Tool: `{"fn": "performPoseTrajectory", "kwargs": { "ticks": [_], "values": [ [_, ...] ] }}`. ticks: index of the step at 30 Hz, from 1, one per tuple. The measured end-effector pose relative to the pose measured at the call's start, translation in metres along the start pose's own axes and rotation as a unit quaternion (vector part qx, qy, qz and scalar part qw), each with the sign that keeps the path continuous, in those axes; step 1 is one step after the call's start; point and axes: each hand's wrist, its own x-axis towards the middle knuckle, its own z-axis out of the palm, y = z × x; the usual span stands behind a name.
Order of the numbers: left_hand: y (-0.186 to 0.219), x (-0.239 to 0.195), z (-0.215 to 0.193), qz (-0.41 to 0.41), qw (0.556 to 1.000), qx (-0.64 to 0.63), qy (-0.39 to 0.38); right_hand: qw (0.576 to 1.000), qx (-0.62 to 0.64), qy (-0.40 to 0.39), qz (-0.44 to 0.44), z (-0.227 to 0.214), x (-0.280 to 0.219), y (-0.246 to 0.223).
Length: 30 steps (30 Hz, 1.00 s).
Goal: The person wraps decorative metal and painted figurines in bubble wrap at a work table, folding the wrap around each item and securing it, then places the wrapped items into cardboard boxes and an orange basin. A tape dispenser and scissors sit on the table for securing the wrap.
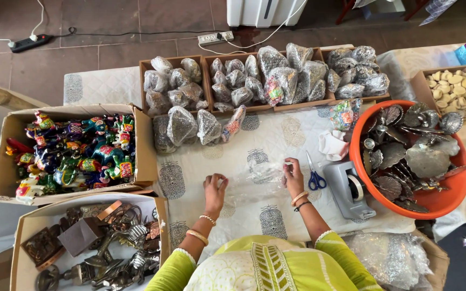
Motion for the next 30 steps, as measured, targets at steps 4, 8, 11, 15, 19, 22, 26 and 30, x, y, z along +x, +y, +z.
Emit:
{"fn": "performPoseTrajectory", "kwargs": {
  "ticks": [4,8,11,15,19,22,26,30],
  "values": [
    [0.071,0.003,-0.007,0.072,0.993,0.075,-0.062,0.996,0.002,-0.094,-0.004,0.008,-0.003,-0.013],
    [0.076,0.030,0.016,0.174,0.976,0.084,-0.102,0.992,-0.035,-0.113,-0.031,0.014,-0.006,-0.023],
    [0.063,0.039,0.027,0.180,0.927,0.244,-0.219,0.989,0.007,-0.135,-0.059,0.010,-0.004,-0.017],
    [0.024,0.044,0.040,0.203,0.940,0.226,-0.156,0.997,-0.068,-0.029,0.004,-0.003,0.003,-0.007],
    [0.002,0.051,0.041,0.035,0.996,-0.034,-0.077,0.990,-0.106,0.065,-0.068,-0.019,0.022,0.046],
    [-0.042,0.063,0.042,0.041,0.995,-0.064,-0.062,0.981,-0.146,0.102,-0.079,-0.017,0.028,0.058],
    [-0.025,0.063,0.025,0.045,0.996,-0.074,-0.015,0.988,-0.095,0.088,-0.080,-0.005,0.022,0.014],
    [-0.011,0.062,0.009,0.060,0.996,-0.060,0.036,0.985,-0.133,0.101,-0.054,-0.001,0.022,-0.003]
  ]
}}
